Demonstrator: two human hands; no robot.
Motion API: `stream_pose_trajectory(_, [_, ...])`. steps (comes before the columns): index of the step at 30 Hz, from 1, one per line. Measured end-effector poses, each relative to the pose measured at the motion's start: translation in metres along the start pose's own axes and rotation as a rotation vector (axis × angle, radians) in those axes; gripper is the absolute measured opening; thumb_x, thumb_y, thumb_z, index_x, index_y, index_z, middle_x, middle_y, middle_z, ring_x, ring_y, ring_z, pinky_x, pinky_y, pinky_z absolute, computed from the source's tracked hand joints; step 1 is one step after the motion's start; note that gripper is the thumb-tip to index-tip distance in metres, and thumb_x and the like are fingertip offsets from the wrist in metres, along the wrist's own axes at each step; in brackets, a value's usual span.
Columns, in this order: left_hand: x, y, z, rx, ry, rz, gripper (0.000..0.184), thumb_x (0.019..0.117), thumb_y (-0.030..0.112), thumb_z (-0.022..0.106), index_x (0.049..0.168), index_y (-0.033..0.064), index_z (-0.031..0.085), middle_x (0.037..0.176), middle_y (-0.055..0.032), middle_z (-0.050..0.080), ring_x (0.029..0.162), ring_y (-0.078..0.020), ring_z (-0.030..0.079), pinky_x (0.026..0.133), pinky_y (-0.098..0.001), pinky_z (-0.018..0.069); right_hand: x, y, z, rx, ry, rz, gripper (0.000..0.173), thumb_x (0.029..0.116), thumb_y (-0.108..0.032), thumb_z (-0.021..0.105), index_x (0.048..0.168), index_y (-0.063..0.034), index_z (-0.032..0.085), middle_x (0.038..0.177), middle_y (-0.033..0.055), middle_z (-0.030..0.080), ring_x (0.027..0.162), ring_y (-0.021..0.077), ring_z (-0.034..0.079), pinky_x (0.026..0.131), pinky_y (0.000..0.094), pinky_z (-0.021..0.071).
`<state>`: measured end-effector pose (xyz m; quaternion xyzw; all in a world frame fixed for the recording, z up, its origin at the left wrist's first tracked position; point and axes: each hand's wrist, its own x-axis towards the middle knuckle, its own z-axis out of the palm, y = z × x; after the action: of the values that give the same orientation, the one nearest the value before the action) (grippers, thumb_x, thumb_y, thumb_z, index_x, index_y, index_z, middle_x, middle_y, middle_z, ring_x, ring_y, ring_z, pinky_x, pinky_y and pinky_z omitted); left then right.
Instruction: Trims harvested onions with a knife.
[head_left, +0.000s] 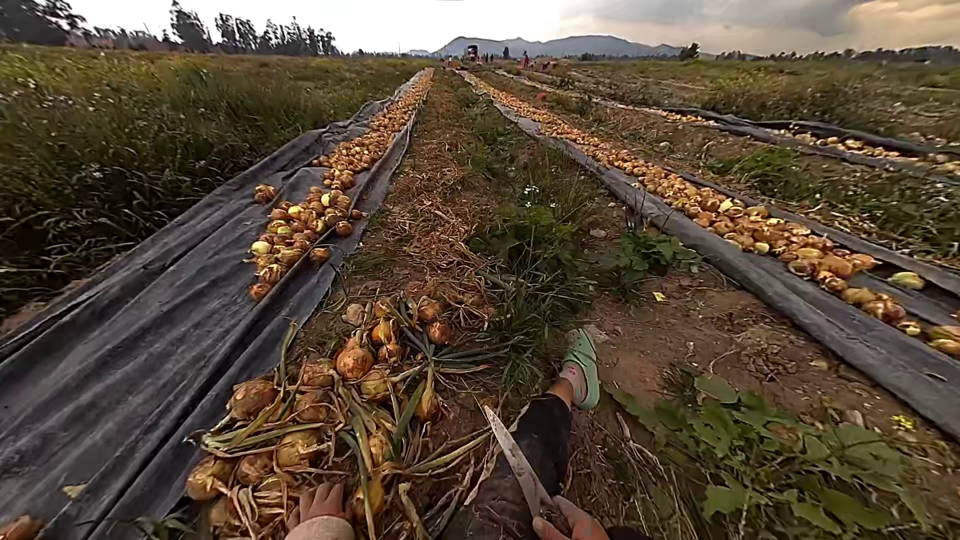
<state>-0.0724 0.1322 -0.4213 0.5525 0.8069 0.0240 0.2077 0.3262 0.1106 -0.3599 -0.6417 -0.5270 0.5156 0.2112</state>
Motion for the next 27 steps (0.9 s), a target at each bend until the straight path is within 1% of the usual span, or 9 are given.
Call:
stream_pose_trajectory(3, [-0.015,0.003,0.009,-0.091,0.009,-0.107,0.053,0.0952,0.031,0.068,0.140,0.0028,0.059,0.153,-0.0258,0.046,0.146,-0.0476,0.035,0.118,-0.0597,0.0315,-0.010,0.002,0.000,0.028,0.048,-0.029,0.036,0.0924,-0.032,0.067,0.112,-0.0017,0.064,0.076,0.0019,0.062,0.062,0.0103,0.059,0.063,0.0315,0.0530])
stream_pose_trajectory(5, [-0.032,-0.005,0.016,-0.142,0.067,-0.148,0.066,0.0906,0.037,0.073,0.143,0.0020,0.056,0.157,-0.0290,0.038,0.146,-0.0478,0.034,0.120,-0.0573,0.0286,-0.017,0.008,0.001,0.050,0.079,-0.044,0.035,0.0928,-0.032,0.064,0.111,-0.0012,0.063,0.076,0.0007,0.063,0.061,0.0088,0.060,0.061,0.0296,0.0544])
stream_pose_trajectory(7, [-0.049,-0.022,0.030,-0.225,0.171,-0.127,0.071,0.0870,0.039,0.077,0.143,0.0015,0.056,0.154,-0.0317,0.039,0.144,-0.0505,0.037,0.119,-0.0585,0.0301,-0.023,0.015,0.000,0.060,0.106,-0.043,0.031,0.0937,-0.031,0.062,0.107,-0.0022,0.063,0.073,-0.0012,0.063,0.059,0.0072,0.060,0.059,0.0275,0.0536])
stream_pose_trajectory(10, [-0.061,-0.062,0.049,-0.352,0.373,0.035,0.054,0.0835,0.022,0.073,0.130,-0.0036,0.065,0.140,-0.0353,0.053,0.130,-0.0546,0.050,0.109,-0.0635,0.0402,-0.028,0.021,0.000,0.099,0.123,-0.016,0.029,0.0968,-0.027,0.059,0.109,-0.0007,0.063,0.074,-0.0008,0.064,0.059,0.0073,0.061,0.058,0.0260,0.0539])
stream_pose_trajectory(14, [-0.079,-0.084,0.000,-0.340,0.016,-0.086,0.049,0.0891,0.006,0.068,0.136,-0.0026,0.060,0.142,-0.0283,0.055,0.135,-0.0426,0.051,0.116,-0.0533,0.0378,-0.025,0.012,0.005,0.114,0.121,-0.006,0.024,0.1002,-0.023,0.057,0.108,-0.0016,0.063,0.074,-0.0013,0.064,0.058,0.0056,0.060,0.056,0.0228,0.0525])
stream_pose_trajectory(16, [-0.082,-0.094,-0.020,-0.237,-0.151,-0.118,0.041,0.0920,0.006,0.067,0.132,-0.0010,0.064,0.145,-0.0265,0.053,0.139,-0.0419,0.047,0.118,-0.0530,0.0343,-0.022,0.008,0.008,0.120,0.111,-0.013,0.021,0.0998,-0.023,0.057,0.105,-0.0030,0.063,0.073,-0.0018,0.064,0.057,0.0053,0.060,0.056,0.0219,0.0526])
stream_pose_trajectory(19, [-0.078,-0.109,-0.038,-0.143,-0.201,-0.266,0.031,0.0941,0.014,0.069,0.122,0.0022,0.072,0.149,-0.0248,0.051,0.141,-0.0431,0.044,0.118,-0.0556,0.0323,-0.019,0.005,0.008,0.118,0.099,-0.026,0.020,0.0996,-0.023,0.057,0.103,-0.0038,0.062,0.073,-0.0020,0.064,0.057,0.0051,0.060,0.055,0.0216,0.0524])
stream_pose_trajectory(22, [-0.069,-0.102,-0.072,-0.204,-0.051,-0.488,0.033,0.1012,0.023,0.063,0.127,0.0033,0.069,0.140,-0.0246,0.059,0.134,-0.0415,0.053,0.114,-0.0584,0.0370,-0.017,0.005,0.007,0.109,0.104,-0.016,0.021,0.0997,-0.024,0.056,0.103,-0.0042,0.063,0.073,-0.0023,0.065,0.057,0.0047,0.061,0.055,0.0212,0.0529])
stream_pose_trajectory(27, [-0.020,-0.084,-0.070,-0.470,0.232,-0.556,0.028,0.1022,0.025,0.062,0.113,0.0003,0.071,0.110,-0.0230,0.071,0.107,-0.0376,0.067,0.098,-0.0596,0.0466,-0.018,0.004,0.009,0.167,0.108,-0.005,0.020,0.1026,-0.023,0.053,0.099,-0.0054,0.062,0.071,-0.0023,0.064,0.055,0.0051,0.061,0.053,0.0206,0.0530])
